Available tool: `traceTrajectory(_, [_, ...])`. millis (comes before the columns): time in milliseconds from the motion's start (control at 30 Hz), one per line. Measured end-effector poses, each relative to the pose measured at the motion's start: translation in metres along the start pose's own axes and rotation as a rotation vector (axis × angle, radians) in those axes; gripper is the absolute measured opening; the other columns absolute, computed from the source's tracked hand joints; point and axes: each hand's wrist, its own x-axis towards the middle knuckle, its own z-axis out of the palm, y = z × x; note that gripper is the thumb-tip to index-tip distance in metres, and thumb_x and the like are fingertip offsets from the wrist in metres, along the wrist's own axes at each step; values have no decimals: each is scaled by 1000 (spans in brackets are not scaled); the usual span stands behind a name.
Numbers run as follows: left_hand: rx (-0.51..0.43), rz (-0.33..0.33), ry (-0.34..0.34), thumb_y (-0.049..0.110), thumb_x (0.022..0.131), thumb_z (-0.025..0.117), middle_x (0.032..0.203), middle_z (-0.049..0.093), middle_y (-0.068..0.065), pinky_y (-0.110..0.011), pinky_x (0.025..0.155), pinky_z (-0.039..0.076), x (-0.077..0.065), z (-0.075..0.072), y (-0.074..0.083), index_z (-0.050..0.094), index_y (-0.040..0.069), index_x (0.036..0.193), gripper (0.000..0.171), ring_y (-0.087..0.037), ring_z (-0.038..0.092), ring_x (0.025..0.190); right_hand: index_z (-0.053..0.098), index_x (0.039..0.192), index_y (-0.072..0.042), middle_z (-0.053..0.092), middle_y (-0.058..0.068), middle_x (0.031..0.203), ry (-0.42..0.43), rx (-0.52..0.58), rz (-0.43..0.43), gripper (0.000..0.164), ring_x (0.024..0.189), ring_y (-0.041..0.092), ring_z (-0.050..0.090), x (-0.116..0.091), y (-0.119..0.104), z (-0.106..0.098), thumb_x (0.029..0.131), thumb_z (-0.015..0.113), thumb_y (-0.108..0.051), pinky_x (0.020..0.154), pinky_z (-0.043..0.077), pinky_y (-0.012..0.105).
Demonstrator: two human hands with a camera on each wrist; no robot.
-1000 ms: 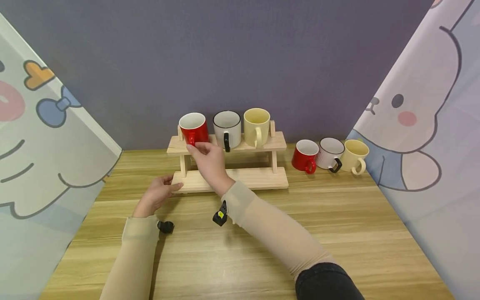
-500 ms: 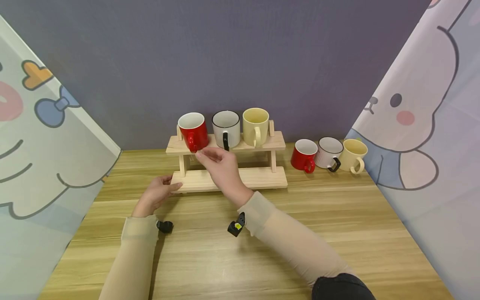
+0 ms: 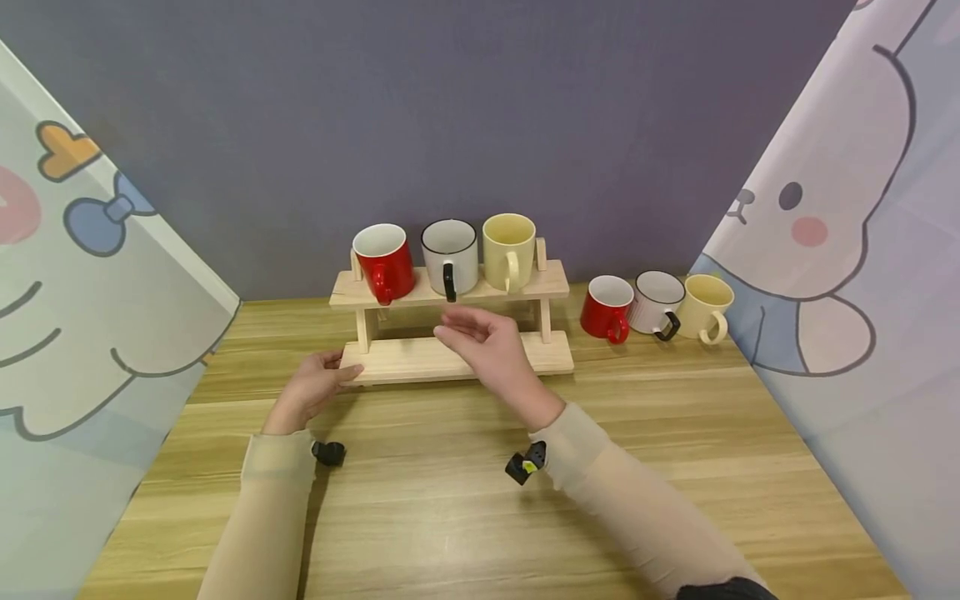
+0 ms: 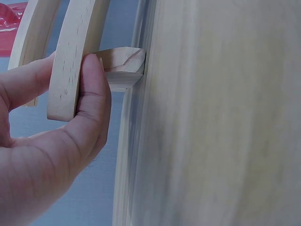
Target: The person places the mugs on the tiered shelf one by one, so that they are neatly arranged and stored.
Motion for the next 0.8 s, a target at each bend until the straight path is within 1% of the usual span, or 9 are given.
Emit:
traceTrajectory(100, [-4,6,-2,14,102,66,133,46,-23,-44,99,47,0,-1,0,24,-14,154,72,-27,53,110,69,125,3,72,11,117,-11,-24,3,35,108,23,67,-4,0,-13,94,77,-11,92,53,34])
traceTrajectory(167, [-11,7,-5,14,102,66,133,46,-23,-44,99,47,0,-1,-1,24,-14,153,72,-26,54,109,69,125,3,71,11,118,-4,-38,10,36,108,23,67,-7,0,-22,94,77,-11,92,53,33])
traceTrajectory(300, [-21,3,-4,13,101,67,131,46,-22,-43,98,47,1,-1,-1,27,-14,153,71,-25,54,107,69,125,4,69,16,120,20,-39,2,35,108,21,67,-12,2,-40,94,76,-9,93,52,31])
traceTrajectory(400, [-22,1,0,13,101,67,131,46,-22,-44,99,47,1,-1,-1,27,-14,153,71,-25,54,107,68,125,6,68,22,122,39,-38,-22,34,108,21,67,-15,5,-53,95,75,-7,93,52,31])
traceTrajectory(567, [-17,-2,2,14,101,67,135,44,-23,-45,100,46,1,0,0,24,-15,153,73,-27,52,111,68,124,8,67,24,122,84,-45,-45,34,107,18,68,-20,9,-76,95,75,-7,93,52,29])
traceTrajectory(700, [-7,1,4,14,101,67,136,44,-24,-44,99,46,1,0,0,25,-14,153,73,-27,53,111,67,124,9,69,19,119,126,-65,-52,36,104,16,68,-24,12,-92,95,75,-9,91,52,26])
traceTrajectory(800, [1,5,4,15,102,67,135,46,-24,-42,97,48,1,0,-1,25,-14,153,72,-26,55,109,67,124,10,71,13,116,155,-104,-57,36,103,15,68,-26,15,-104,95,75,-10,88,53,24])
